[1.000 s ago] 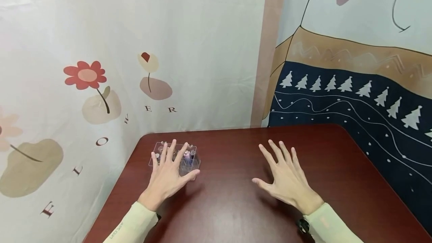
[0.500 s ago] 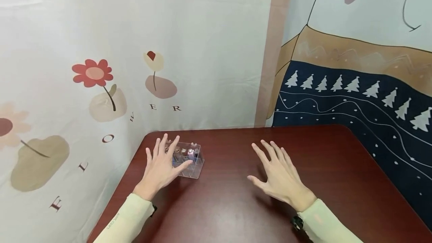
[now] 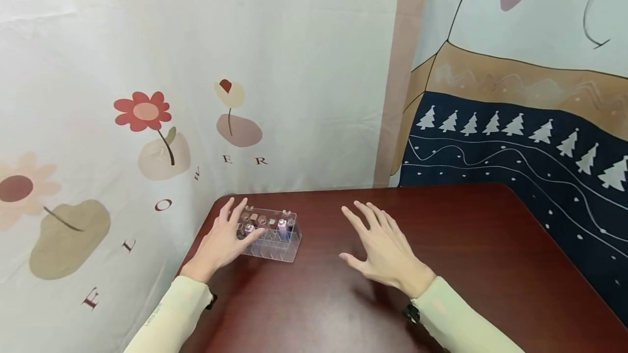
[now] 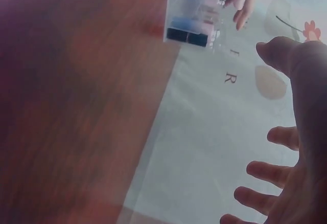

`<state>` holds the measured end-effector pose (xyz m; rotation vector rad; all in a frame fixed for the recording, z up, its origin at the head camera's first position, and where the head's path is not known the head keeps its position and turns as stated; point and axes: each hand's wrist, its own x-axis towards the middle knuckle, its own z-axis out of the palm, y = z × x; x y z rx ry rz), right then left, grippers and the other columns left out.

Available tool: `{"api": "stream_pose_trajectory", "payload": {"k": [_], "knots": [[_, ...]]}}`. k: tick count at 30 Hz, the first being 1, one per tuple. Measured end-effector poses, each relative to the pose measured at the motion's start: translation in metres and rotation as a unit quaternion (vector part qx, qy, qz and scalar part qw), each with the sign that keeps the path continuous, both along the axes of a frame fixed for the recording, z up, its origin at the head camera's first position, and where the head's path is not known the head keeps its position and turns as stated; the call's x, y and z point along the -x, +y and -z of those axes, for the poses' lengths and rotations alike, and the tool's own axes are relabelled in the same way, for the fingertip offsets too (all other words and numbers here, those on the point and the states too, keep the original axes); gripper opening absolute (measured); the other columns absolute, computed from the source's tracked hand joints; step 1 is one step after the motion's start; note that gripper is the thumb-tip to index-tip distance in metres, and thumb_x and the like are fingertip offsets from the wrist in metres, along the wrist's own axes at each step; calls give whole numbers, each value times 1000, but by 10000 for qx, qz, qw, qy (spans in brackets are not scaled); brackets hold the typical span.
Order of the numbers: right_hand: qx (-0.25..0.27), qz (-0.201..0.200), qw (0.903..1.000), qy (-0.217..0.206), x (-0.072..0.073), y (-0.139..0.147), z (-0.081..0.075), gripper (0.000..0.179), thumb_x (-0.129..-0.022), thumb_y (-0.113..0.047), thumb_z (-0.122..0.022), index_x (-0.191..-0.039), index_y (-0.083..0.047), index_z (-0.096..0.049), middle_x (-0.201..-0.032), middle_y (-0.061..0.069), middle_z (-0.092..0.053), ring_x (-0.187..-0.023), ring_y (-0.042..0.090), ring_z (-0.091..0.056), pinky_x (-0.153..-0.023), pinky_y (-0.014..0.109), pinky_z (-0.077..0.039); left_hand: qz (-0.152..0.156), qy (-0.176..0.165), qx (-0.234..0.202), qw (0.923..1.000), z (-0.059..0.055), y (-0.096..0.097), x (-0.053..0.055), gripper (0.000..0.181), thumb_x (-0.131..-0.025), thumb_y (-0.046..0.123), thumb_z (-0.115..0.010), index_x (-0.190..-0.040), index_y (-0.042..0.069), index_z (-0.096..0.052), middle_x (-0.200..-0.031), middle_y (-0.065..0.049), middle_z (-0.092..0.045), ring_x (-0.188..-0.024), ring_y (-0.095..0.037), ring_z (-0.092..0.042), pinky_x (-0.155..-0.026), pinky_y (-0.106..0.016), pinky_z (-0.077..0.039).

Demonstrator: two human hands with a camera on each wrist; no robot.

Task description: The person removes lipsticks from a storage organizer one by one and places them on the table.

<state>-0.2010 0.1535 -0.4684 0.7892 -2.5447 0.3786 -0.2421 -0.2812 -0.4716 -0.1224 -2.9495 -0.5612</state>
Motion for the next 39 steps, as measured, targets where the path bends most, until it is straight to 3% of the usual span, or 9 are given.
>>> {"api": "stream_pose_trajectory", "payload": {"k": [3,8,15,19,25,31,39], "knots": [[-10,-140,9999,-22,5,-11,-5,104,-97,-63,-88,-181,-23,-42,-181,15,-49,-162,48,-55,-122,71,-55,52,-66,-25,10000,3,-10,3,111,-104,83,-68,-188,28,-22,-194,-20,-19,-164,-60,-49,-113,-80,-57],[3,-305,9995,-15,14,-29,-5,103,-97,-63,-87,-182,-24,-42,-180,15,-50,-158,45,-59,-118,68,-58,227,-252,-211,9992,6,-21,4,110,-105,80,-70,-188,25,-22,-189,-21,-31,-159,-53,-57,-121,-78,-53],[-61,-548,9982,-223,27,-57,-2,102,-99,-64,-85,-181,-23,-42,-178,14,-52,-156,42,-61,-115,63,-60,638,-464,-568,9953,12,-31,9,120,-100,67,-86,-187,15,-21,-185,-29,-39,-167,-54,-49,-132,-75,-45],[-87,-682,9971,-325,37,-72,0,100,-100,-63,-84,-181,-21,-43,-176,15,-54,-155,41,-61,-116,63,-60,847,-363,-627,9938,11,-35,13,124,-96,62,-93,-186,12,-25,-183,-31,-42,-161,-54,-55,-130,-74,-48],[-189,-812,9952,-514,48,-96,1,101,-102,-64,-82,-182,-19,-41,-176,14,-54,-153,40,-63,-118,61,-59,1153,-26,-551,9918,11,-42,19,123,-89,44,-104,-181,6,-33,-171,-33,-56,-136,-49,-74,-118,-69,-60],[-435,-918,9929,-619,54,-115,6,105,-102,-68,-80,-183,-17,-37,-174,12,-55,-145,37,-67,-114,56,-62,1117,9,-658,9916,12,-44,16,120,-86,39,-106,-180,7,-37,-166,-33,-61,-129,-47,-78,-113,-67,-63],[-576,-912,9904,-868,65,-131,9,108,-103,-68,-80,-183,-13,-34,-172,12,-56,-139,35,-69,-112,54,-63,907,-166,-748,9929,10,-38,16,121,-86,44,-106,-179,9,-37,-162,-29,-65,-124,-42,-79,-110,-66,-65]]}}
